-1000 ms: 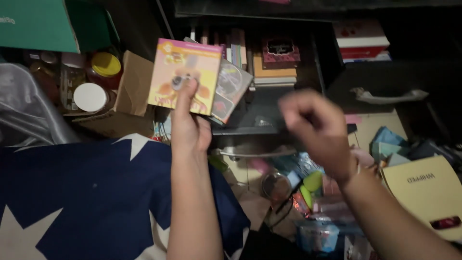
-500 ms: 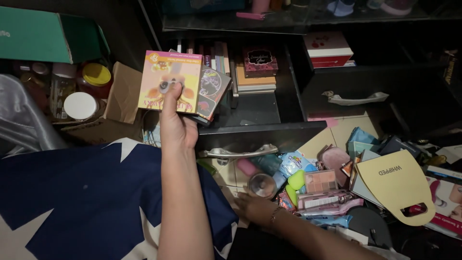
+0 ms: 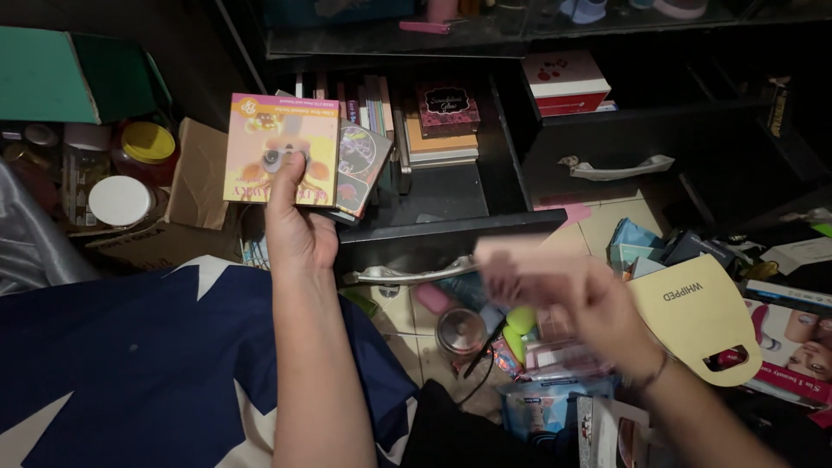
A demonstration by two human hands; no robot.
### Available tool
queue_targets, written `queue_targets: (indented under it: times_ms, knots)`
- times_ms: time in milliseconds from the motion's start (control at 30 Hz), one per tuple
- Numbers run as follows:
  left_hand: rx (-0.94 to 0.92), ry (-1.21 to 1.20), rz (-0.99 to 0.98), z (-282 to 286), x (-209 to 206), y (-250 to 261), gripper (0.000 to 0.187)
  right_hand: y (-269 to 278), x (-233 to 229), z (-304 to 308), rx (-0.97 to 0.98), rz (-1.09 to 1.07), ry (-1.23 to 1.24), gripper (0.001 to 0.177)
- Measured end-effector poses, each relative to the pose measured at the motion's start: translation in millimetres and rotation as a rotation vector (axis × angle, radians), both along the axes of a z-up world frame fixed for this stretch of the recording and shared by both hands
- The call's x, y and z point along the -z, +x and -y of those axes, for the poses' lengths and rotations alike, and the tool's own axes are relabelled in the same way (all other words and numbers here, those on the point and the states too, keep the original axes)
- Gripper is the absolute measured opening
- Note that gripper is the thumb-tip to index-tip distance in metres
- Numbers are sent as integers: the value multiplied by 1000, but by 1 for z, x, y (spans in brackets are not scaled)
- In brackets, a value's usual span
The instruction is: The person removes several makeup palettes and boxes from a drawer, sorts them by stacking in the hand, and places them back into the drawer in an organized manner.
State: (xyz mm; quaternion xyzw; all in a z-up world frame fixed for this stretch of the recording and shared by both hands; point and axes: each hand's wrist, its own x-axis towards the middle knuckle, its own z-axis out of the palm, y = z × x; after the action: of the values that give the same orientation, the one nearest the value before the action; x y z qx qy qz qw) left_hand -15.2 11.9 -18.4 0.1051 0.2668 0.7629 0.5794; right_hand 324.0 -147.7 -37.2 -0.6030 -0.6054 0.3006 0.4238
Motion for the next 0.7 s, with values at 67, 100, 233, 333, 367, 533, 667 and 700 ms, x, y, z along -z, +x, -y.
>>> queue_targets:
  times_ms: [67, 100, 233, 333, 367, 533, 667, 700]
  knots:
    - [-5, -5, 4, 5, -3, 5, 40, 5, -17, -33, 23, -87, 83, 17]
    - [-10, -8, 9, 7, -4, 7, 41, 7, -25, -50, 45, -173, 168, 12]
    - [-24, -13, 0, 9, -9, 9, 43, -41, -55, -107, -37, -294, 245, 25]
    - [-58, 24, -30, 15, -16, 18, 48, -94, -71, -133, -120, -383, 215, 32]
    - [-81, 26, -46, 18, -20, 21, 58, -110, -76, -138, -112, -393, 118, 40]
    - [-90, 50, -105, 16, -21, 21, 75, -156, -63, -164, -191, -409, 89, 38]
    - [-104, 23, -85, 14, -18, 22, 73, -159, -57, -172, -273, -424, 162, 38]
    - [-119, 22, -57, 13, -15, 22, 69, -157, -56, -174, -320, -398, 216, 34]
